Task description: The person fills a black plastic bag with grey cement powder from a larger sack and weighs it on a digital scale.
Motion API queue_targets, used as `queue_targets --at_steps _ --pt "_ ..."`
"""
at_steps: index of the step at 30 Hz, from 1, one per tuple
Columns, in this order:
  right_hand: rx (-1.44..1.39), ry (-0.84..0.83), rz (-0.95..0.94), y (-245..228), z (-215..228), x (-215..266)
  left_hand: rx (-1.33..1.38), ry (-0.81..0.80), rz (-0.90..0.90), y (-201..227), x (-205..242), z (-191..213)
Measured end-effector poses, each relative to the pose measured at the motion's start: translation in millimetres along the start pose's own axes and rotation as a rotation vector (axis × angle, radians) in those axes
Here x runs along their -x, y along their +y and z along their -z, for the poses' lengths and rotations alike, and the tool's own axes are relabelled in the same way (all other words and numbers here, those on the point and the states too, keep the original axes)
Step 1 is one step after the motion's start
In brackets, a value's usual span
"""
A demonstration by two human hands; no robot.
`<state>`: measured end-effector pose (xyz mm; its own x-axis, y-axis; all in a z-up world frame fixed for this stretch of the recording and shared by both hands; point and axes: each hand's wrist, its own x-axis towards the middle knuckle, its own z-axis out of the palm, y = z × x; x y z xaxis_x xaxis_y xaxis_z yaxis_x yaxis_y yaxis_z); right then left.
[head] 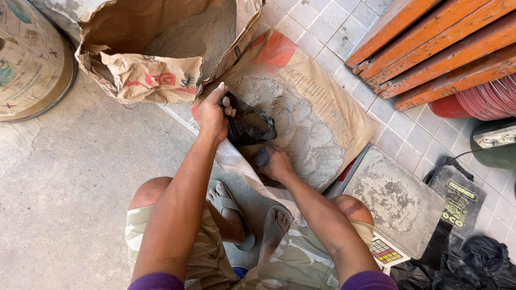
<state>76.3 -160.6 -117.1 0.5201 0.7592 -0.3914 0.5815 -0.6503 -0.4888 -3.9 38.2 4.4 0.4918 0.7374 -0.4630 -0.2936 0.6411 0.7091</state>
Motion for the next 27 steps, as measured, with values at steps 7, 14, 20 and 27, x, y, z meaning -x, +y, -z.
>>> queue_targets --at_steps 7,14,20,27 --pt "-0.517 -0.151 -0.166 -3 35 18 -0.130 -0.065 0.007 -13 -6 9" --pt "-0.893 -0.126 -0.349 15 54 22 -0.236 -0.118 -0.006 -5 17 4" --pt "-0.654 -0.079 -0.365 10 57 32 -0.294 -0.181 -0.002 -19 14 2" --pt "-0.285 0.127 -0.270 23 74 1 -0.569 -0.138 -0.028 -7 41 -11"
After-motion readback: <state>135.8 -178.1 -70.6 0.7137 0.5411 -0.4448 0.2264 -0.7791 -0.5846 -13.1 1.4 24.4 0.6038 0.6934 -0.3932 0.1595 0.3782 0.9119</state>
